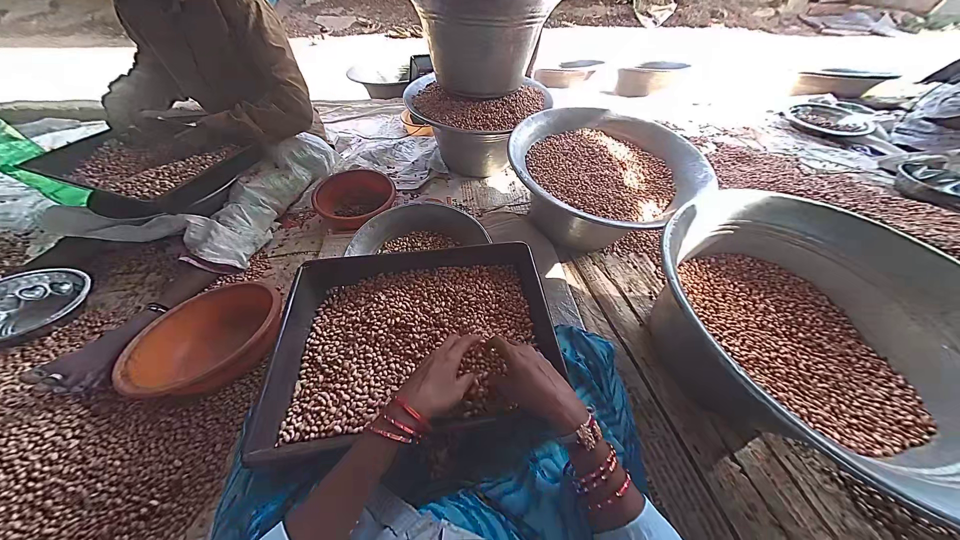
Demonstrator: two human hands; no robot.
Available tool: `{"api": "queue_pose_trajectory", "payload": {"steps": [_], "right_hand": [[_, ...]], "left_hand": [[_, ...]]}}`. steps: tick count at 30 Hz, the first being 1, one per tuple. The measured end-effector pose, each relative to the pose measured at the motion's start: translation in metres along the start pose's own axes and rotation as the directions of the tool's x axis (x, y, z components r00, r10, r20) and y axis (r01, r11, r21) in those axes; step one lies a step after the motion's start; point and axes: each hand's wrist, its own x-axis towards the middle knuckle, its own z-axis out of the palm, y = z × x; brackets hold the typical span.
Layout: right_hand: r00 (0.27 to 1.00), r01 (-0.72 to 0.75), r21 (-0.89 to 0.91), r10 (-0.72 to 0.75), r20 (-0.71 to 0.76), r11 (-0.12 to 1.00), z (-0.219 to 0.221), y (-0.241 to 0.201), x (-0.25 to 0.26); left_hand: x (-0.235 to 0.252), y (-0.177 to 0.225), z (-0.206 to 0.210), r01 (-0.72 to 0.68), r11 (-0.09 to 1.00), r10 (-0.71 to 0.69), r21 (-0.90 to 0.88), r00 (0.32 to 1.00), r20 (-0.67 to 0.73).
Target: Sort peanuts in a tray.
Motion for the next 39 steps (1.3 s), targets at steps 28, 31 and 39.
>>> {"api": "queue_pose_trajectory", "payload": {"steps": [28,31,39], "right_hand": [[0.996,0.008,-0.114,-0.018,-0.085,0.993,0.000,0.007,-0.004],[0.963,0.119,0.041,-0.105,-0.249,0.992,-0.007,0.018,-0.009],[0.923,0.226,0.176,-0.153,-0.353,0.958,-0.001,0.009,-0.013]], "left_hand": [[-0.004,-0.034,0.002,0.042,0.993,-0.033,0.106,0.995,-0.093],[-0.005,-0.050,-0.006,-0.061,0.977,0.025,-0.204,0.984,-0.176],[-0.022,-0.045,-0.003,-0.089,0.988,0.082,-0.127,0.995,-0.053]]}}
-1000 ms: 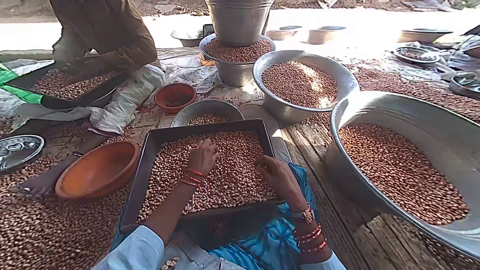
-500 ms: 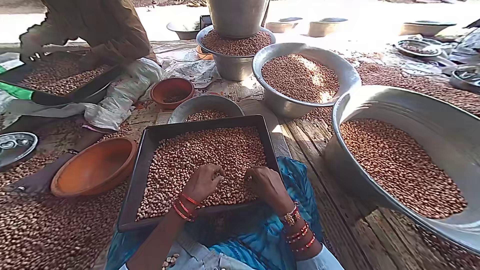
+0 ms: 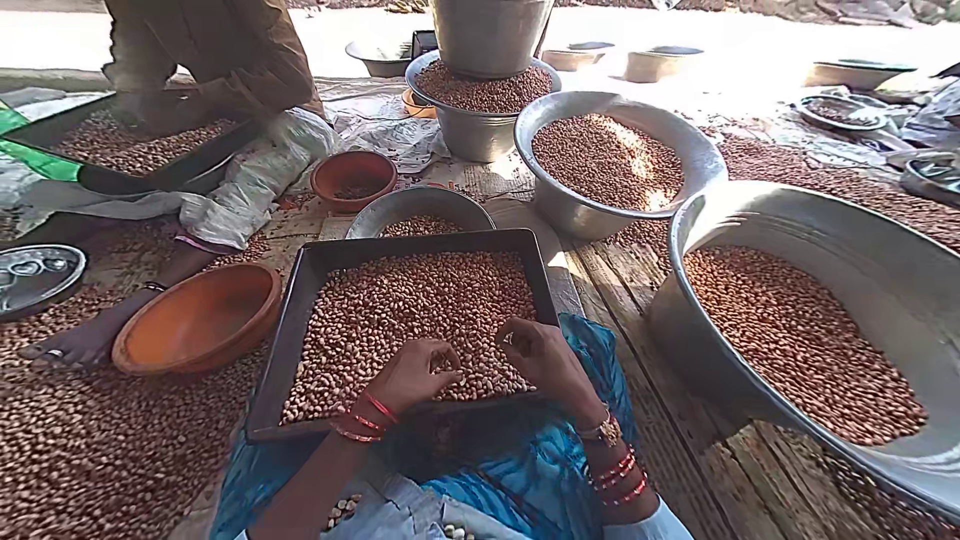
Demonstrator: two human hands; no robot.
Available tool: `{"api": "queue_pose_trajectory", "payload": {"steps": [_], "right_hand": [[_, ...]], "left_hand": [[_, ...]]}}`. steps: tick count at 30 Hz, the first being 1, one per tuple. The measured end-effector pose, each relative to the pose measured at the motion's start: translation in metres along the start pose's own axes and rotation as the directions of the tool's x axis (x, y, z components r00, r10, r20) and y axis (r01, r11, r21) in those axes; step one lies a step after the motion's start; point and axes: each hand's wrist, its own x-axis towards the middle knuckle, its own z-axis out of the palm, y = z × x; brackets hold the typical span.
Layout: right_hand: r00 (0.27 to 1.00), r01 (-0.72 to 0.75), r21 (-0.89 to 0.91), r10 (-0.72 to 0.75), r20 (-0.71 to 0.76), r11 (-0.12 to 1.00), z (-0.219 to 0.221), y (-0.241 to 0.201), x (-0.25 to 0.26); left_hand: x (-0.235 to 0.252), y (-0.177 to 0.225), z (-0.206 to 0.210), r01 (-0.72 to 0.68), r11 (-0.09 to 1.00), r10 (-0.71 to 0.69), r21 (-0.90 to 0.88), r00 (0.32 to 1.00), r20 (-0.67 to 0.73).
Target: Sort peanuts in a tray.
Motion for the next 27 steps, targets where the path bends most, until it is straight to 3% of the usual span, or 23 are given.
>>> {"api": "queue_pose_trajectory", "payload": {"steps": [2,4,9,12,15,18,20,23,25,27], "right_hand": [[0.992,0.031,-0.130,-0.015,0.126,0.991,0.012,-0.012,0.003],[0.978,0.051,-0.222,-0.003,0.210,0.974,0.023,-0.023,0.005],[0.937,0.025,-0.426,0.127,0.326,0.904,0.034,-0.036,0.006],[0.932,0.021,-0.436,0.140,0.335,0.900,0.036,-0.036,0.007],[0.916,-0.017,-0.454,0.196,0.351,0.891,0.037,-0.036,0.011],[0.922,0.016,-0.349,0.122,0.368,0.937,0.027,-0.038,0.008],[0.925,0.151,-0.076,-0.114,0.363,0.986,0.014,-0.039,-0.002],[0.881,0.250,0.339,-0.359,0.309,0.907,-0.006,-0.048,-0.014],[0.920,0.268,0.307,-0.338,0.201,0.913,-0.014,-0.047,-0.017],[0.963,0.212,0.118,-0.228,0.143,0.970,-0.018,-0.037,-0.016]], "left_hand": [[0.000,0.011,0.009,0.028,0.993,-0.036,0.114,0.997,0.068],[0.000,0.013,0.008,0.048,0.995,-0.054,0.093,0.997,0.061],[-0.007,-0.019,-0.027,-0.086,0.944,0.019,-0.319,0.978,-0.208],[-0.011,-0.017,-0.035,-0.011,0.987,-0.019,-0.160,0.982,-0.186],[-0.007,-0.003,-0.011,0.079,0.991,-0.070,0.108,0.994,-0.083],[-0.002,0.008,0.006,0.120,0.961,-0.123,0.249,0.992,-0.003],[0.000,0.009,0.011,0.083,0.956,-0.092,0.281,0.996,0.017],[-0.001,0.008,0.012,0.058,0.954,-0.072,0.293,0.997,0.037],[-0.001,0.007,0.007,0.073,0.968,-0.084,0.242,0.996,0.034],[-0.007,0.000,-0.006,0.023,0.997,-0.029,0.077,0.997,0.073]]}}
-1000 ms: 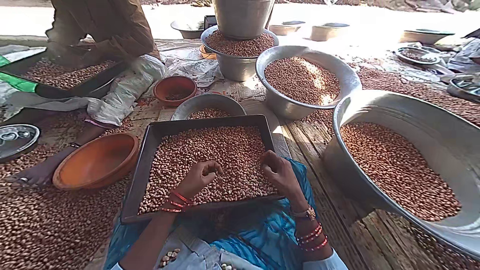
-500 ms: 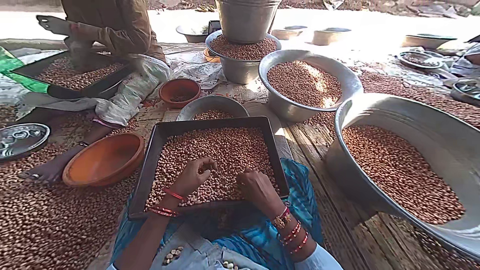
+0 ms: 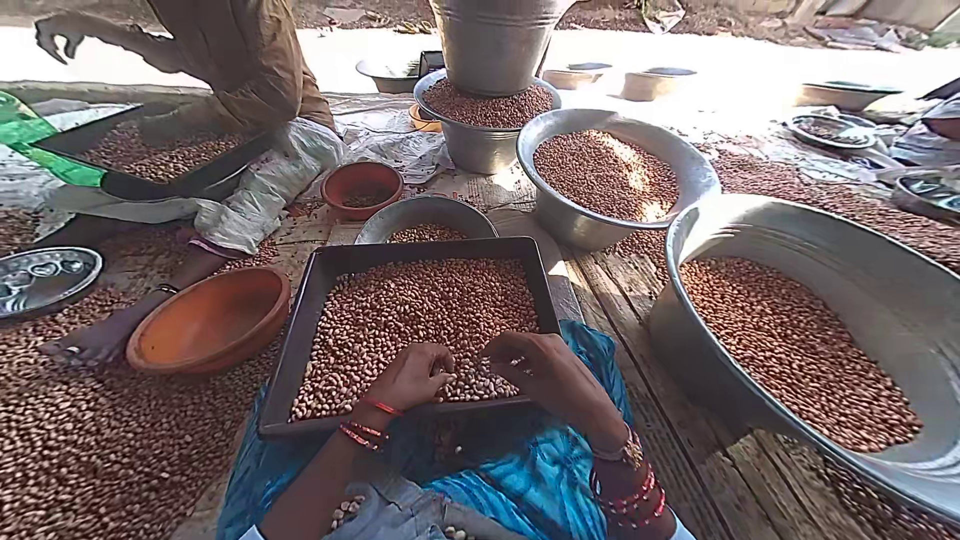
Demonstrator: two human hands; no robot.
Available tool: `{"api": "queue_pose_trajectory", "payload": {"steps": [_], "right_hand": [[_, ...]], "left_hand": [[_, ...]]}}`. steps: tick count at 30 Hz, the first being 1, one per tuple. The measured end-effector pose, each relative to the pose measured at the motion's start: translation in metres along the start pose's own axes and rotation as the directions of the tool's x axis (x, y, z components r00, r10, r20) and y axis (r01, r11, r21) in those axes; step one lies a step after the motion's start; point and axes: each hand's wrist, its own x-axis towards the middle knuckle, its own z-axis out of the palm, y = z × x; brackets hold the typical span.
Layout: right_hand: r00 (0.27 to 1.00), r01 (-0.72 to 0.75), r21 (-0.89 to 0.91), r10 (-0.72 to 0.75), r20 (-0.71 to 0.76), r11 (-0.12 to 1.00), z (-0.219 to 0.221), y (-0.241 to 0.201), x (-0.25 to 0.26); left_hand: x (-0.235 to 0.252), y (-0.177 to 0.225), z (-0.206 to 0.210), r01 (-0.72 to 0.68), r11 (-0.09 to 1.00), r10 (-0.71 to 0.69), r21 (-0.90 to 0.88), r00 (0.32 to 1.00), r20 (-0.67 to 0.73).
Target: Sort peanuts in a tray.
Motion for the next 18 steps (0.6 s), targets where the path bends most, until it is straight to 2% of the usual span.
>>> {"api": "queue_pose_trajectory", "payload": {"steps": [1,3,4,5,6,7,8,9,10,11,12,14,16,18], "right_hand": [[0.996,-0.088,-0.088,0.088,-0.001,0.992,-0.003,0.006,-0.001],[0.967,-0.242,-0.216,0.253,0.024,0.946,-0.006,0.020,-0.002],[0.947,-0.300,-0.263,0.320,0.035,0.917,-0.007,0.024,-0.003],[0.925,-0.346,-0.304,0.377,0.045,0.887,-0.008,0.027,-0.003],[0.903,-0.386,-0.336,0.426,0.050,0.859,-0.007,0.027,-0.001],[0.878,-0.424,-0.373,0.476,0.055,0.825,-0.007,0.026,0.001],[0.852,-0.458,-0.412,0.521,0.051,0.788,-0.006,0.023,0.004],[0.827,-0.482,-0.457,0.560,0.045,0.748,-0.005,0.021,0.007],[0.801,-0.501,-0.500,0.598,0.043,0.707,-0.003,0.020,0.010],[0.776,-0.511,-0.536,0.629,0.047,0.671,0.000,0.021,0.013],[0.758,-0.511,-0.566,0.650,0.058,0.647,0.004,0.023,0.015],[0.742,-0.481,-0.596,0.661,0.115,0.643,0.011,0.025,0.020],[0.754,-0.448,-0.573,0.635,0.170,0.686,0.019,0.026,0.023],[0.791,-0.429,-0.507,0.582,0.190,0.748,0.023,0.030,0.024]], "left_hand": [[-0.008,-0.007,-0.010,-0.080,0.986,0.087,-0.148,0.995,0.043],[-0.025,-0.023,-0.030,-0.211,0.822,0.328,-0.529,0.935,0.137],[-0.033,-0.030,-0.040,-0.203,0.749,0.384,-0.631,0.909,0.164],[-0.041,-0.033,-0.049,-0.170,0.757,0.341,-0.631,0.926,0.160],[-0.049,-0.033,-0.058,-0.110,0.853,0.198,-0.509,0.973,0.122],[-0.053,-0.028,-0.065,0.021,0.966,-0.005,-0.259,0.998,0.063],[-0.053,-0.021,-0.068,0.199,0.980,-0.199,0.013,0.980,-0.002],[-0.049,-0.014,-0.065,0.357,0.910,-0.358,0.208,0.933,-0.038],[-0.044,-0.010,-0.058,0.455,0.822,-0.468,0.342,0.882,-0.048],[-0.038,-0.007,-0.048,0.491,0.763,-0.525,0.420,0.850,-0.040],[-0.032,-0.002,-0.038,0.490,0.746,-0.542,0.451,0.840,-0.016],[-0.019,0.013,-0.017,0.436,0.781,-0.509,0.447,0.859,0.053],[-0.005,0.027,0.002,0.347,0.855,-0.412,0.384,0.906,0.099],[0.007,0.040,0.014,0.218,0.942,-0.249,0.255,0.964,0.098]]}}
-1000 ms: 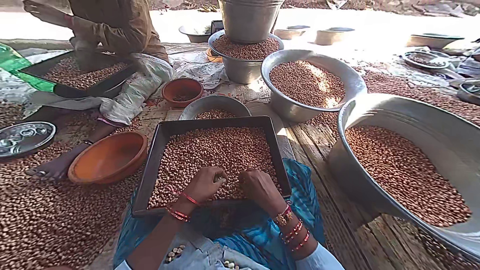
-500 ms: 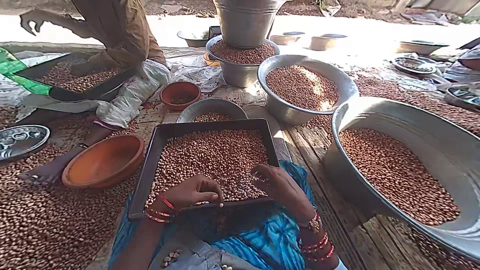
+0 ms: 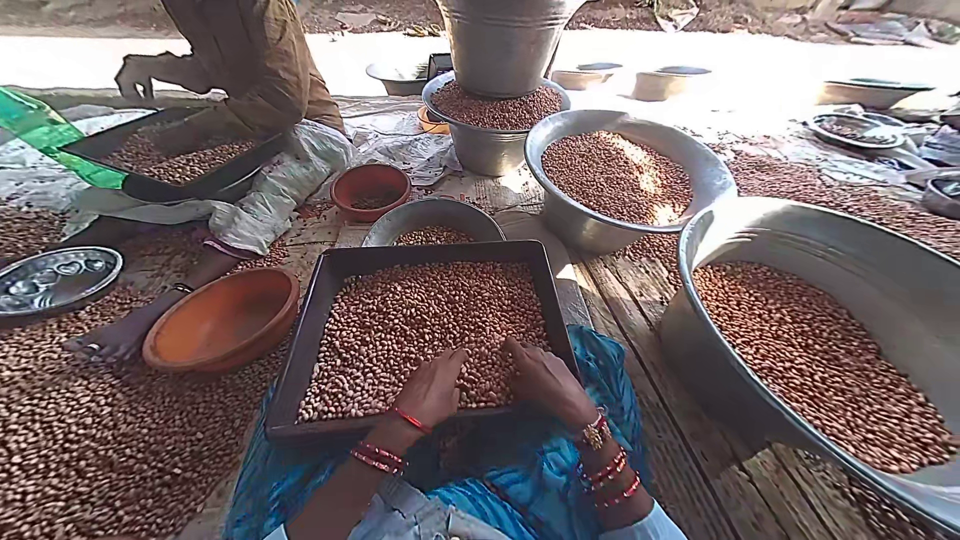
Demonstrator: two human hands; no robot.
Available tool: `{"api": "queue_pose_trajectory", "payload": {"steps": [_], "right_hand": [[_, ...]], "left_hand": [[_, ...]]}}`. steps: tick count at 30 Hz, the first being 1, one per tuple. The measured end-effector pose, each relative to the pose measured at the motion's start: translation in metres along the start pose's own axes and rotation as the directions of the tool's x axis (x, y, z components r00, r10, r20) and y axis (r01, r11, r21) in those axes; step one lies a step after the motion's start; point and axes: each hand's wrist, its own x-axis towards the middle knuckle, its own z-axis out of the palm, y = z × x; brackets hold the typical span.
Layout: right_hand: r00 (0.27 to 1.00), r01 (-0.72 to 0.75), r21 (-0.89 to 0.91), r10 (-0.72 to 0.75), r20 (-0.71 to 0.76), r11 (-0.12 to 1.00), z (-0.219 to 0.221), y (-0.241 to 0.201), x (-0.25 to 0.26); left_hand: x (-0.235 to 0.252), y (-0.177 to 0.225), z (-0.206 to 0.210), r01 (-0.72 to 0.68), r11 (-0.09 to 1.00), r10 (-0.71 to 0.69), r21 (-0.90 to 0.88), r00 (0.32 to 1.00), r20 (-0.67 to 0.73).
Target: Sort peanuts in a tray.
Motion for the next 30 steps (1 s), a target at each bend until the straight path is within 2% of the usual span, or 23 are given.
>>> {"api": "queue_pose_trajectory", "payload": {"steps": [2,4,5,6,8,11,14,16,17,19,21,23,25,30], "right_hand": [[0.990,0.114,0.129,-0.102,-0.095,0.985,0.003,0.007,0.004],[0.945,0.270,0.264,-0.202,-0.257,0.926,0.002,0.018,0.003],[0.912,0.334,0.293,-0.229,-0.340,0.896,0.002,0.025,0.002],[0.880,0.375,0.301,-0.233,-0.415,0.877,0.001,0.030,0.000],[0.843,0.390,0.296,-0.209,-0.496,0.872,-0.004,0.035,-0.005],[0.822,0.368,0.286,-0.166,-0.544,0.885,-0.011,0.037,-0.008],[0.808,0.373,0.267,-0.169,-0.565,0.889,-0.008,0.036,-0.006],[0.823,0.349,0.252,-0.167,-0.542,0.902,-0.008,0.035,-0.006],[0.828,0.334,0.247,-0.158,-0.538,0.910,-0.008,0.036,-0.007],[0.827,0.309,0.243,-0.133,-0.546,0.920,-0.009,0.040,-0.011],[0.818,0.296,0.252,-0.108,-0.566,0.921,-0.010,0.044,-0.017],[0.824,0.280,0.265,-0.089,-0.560,0.923,-0.012,0.044,-0.019],[0.828,0.284,0.256,-0.102,-0.551,0.924,-0.012,0.040,-0.017],[0.845,0.313,0.222,-0.165,-0.508,0.923,-0.010,0.026,-0.013]], "left_hand": [[0.008,0.002,0.002,-0.232,0.947,0.200,-0.221,0.967,-0.160],[0.016,-0.003,-0.003,-0.415,0.827,0.287,-0.379,0.891,-0.351],[0.018,-0.007,-0.010,-0.433,0.827,0.264,-0.360,0.862,-0.432],[0.019,-0.012,-0.018,-0.393,0.875,0.213,-0.281,0.836,-0.506],[0.022,-0.024,-0.033,-0.175,0.979,0.085,-0.102,0.813,-0.576],[0.028,-0.036,-0.044,0.096,0.994,-0.062,0.042,0.863,-0.502],[0.036,-0.036,-0.038,0.183,0.976,-0.129,0.120,0.923,-0.363],[0.038,-0.041,-0.036,0.136,0.990,-0.112,0.045,0.930,-0.350],[0.037,-0.046,-0.038,0.083,0.995,-0.099,-0.059,0.919,-0.381],[0.032,-0.063,-0.043,-0.065,0.944,-0.097,-0.322,0.882,-0.462],[0.029,-0.079,-0.045,-0.169,0.880,-0.099,-0.444,0.849,-0.519],[0.025,-0.081,-0.046,-0.120,0.930,-0.084,-0.347,0.850,-0.520],[0.024,-0.077,-0.042,-0.046,0.979,-0.049,-0.196,0.889,-0.455],[0.029,-0.065,-0.027,-0.013,1.000,0.015,0.009,0.954,-0.299]]}}
